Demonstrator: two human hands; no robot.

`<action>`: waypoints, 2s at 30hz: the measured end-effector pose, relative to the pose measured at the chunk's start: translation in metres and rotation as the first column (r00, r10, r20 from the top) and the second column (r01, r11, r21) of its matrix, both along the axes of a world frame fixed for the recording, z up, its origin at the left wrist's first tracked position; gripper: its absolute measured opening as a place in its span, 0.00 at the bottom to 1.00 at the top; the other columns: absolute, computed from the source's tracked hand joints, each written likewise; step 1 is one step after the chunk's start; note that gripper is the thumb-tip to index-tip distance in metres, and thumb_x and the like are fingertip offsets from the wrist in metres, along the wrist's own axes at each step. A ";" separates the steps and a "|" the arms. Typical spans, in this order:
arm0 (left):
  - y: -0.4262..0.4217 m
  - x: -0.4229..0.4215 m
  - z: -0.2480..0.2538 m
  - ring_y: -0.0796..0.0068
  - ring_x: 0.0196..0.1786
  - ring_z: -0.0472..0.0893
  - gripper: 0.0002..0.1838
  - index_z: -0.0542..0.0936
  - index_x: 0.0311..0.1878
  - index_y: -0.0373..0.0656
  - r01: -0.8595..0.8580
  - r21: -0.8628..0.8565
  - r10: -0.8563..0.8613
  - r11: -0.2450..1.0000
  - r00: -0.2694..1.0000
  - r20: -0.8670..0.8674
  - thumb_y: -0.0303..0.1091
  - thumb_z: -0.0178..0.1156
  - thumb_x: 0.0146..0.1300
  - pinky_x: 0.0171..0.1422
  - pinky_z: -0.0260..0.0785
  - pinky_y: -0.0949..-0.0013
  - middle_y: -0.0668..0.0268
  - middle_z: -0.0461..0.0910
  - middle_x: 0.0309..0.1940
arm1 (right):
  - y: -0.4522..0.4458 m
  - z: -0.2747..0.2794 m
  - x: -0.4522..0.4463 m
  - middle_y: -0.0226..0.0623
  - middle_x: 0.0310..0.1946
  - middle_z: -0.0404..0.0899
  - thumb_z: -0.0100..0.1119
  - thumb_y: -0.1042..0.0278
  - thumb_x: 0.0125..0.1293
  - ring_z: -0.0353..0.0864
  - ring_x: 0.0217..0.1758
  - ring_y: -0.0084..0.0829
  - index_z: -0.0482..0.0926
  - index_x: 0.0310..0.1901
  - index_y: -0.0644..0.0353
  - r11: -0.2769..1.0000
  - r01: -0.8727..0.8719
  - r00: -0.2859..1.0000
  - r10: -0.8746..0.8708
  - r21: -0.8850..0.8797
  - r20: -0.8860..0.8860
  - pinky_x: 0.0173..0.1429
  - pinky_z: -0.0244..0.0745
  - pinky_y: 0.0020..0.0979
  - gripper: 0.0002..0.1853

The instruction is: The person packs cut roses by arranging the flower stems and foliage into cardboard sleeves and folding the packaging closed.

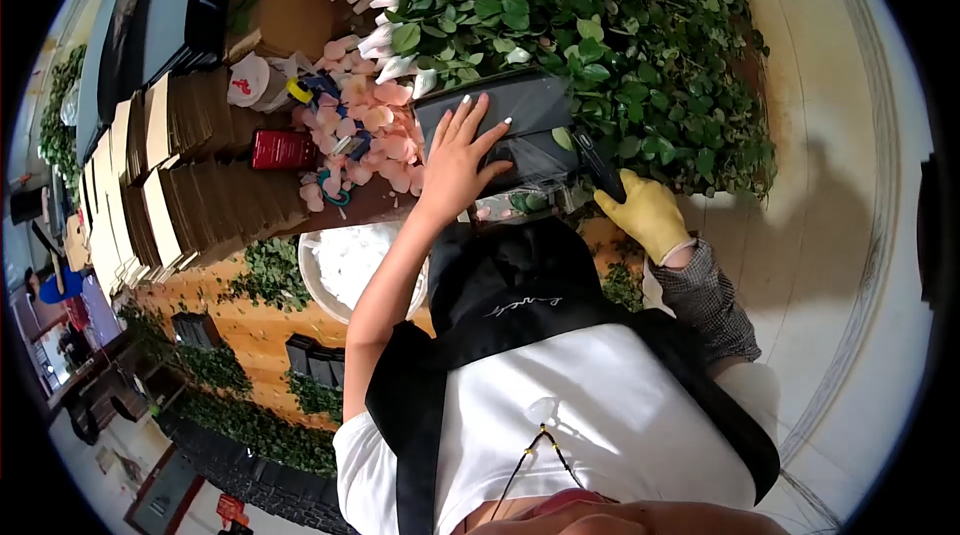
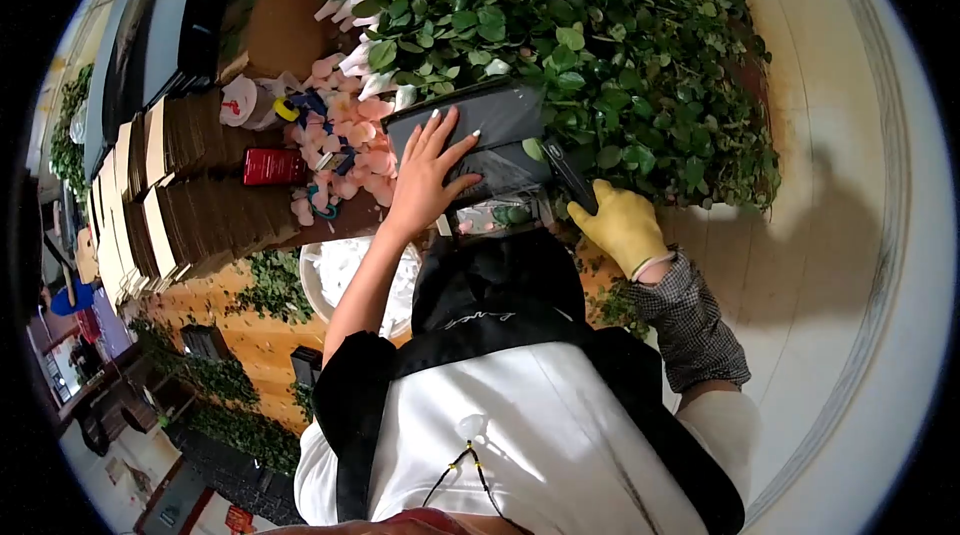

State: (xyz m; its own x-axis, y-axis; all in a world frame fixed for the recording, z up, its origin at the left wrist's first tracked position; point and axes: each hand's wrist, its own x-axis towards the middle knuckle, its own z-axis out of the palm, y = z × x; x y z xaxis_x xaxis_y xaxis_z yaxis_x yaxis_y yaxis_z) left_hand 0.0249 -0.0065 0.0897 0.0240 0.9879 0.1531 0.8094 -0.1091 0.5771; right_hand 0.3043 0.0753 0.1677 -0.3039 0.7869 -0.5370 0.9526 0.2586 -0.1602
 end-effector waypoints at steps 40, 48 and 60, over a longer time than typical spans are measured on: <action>-0.151 0.058 -0.001 0.49 0.61 0.75 0.39 0.66 0.70 0.31 -0.615 -0.259 0.662 0.745 0.630 0.407 0.35 0.72 0.61 0.69 0.68 0.58 0.46 0.72 0.58 | -0.090 -0.044 -0.116 0.54 0.48 0.84 0.62 0.56 0.66 0.85 0.50 0.50 0.74 0.62 0.64 0.706 -0.673 0.698 0.509 -0.218 -0.504 0.53 0.80 0.43 0.28; -0.161 -0.092 -0.102 0.53 0.61 0.72 0.40 0.76 0.66 0.45 -0.594 -0.147 0.577 0.791 0.804 -0.142 0.38 0.78 0.46 0.68 0.63 0.50 0.56 0.73 0.55 | -0.045 -0.041 -0.296 0.36 0.55 0.82 0.57 0.69 0.76 0.79 0.58 0.24 0.76 0.65 0.62 0.836 -0.432 0.321 -0.206 -0.337 -0.924 0.64 0.74 0.27 0.18; -0.205 -0.089 -0.108 0.48 0.60 0.72 0.24 0.78 0.59 0.39 -0.778 -0.059 0.779 0.626 0.620 0.091 0.31 0.68 0.59 0.66 0.64 0.50 0.54 0.75 0.54 | -0.051 -0.115 -0.345 0.32 0.28 0.84 0.57 0.60 0.75 0.82 0.29 0.20 0.82 0.37 0.64 0.763 -0.287 0.771 -0.174 -0.578 -0.612 0.35 0.77 0.26 0.15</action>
State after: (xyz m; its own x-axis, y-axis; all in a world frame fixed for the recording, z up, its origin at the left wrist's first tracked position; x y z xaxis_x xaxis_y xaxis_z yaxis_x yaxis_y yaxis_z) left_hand -0.0643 -0.2119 -0.0188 -0.7693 0.6316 0.0959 0.5271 0.5427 0.6539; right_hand -0.0411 0.0245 0.0525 -0.7656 0.3195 -0.5584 0.5694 -0.0677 -0.8193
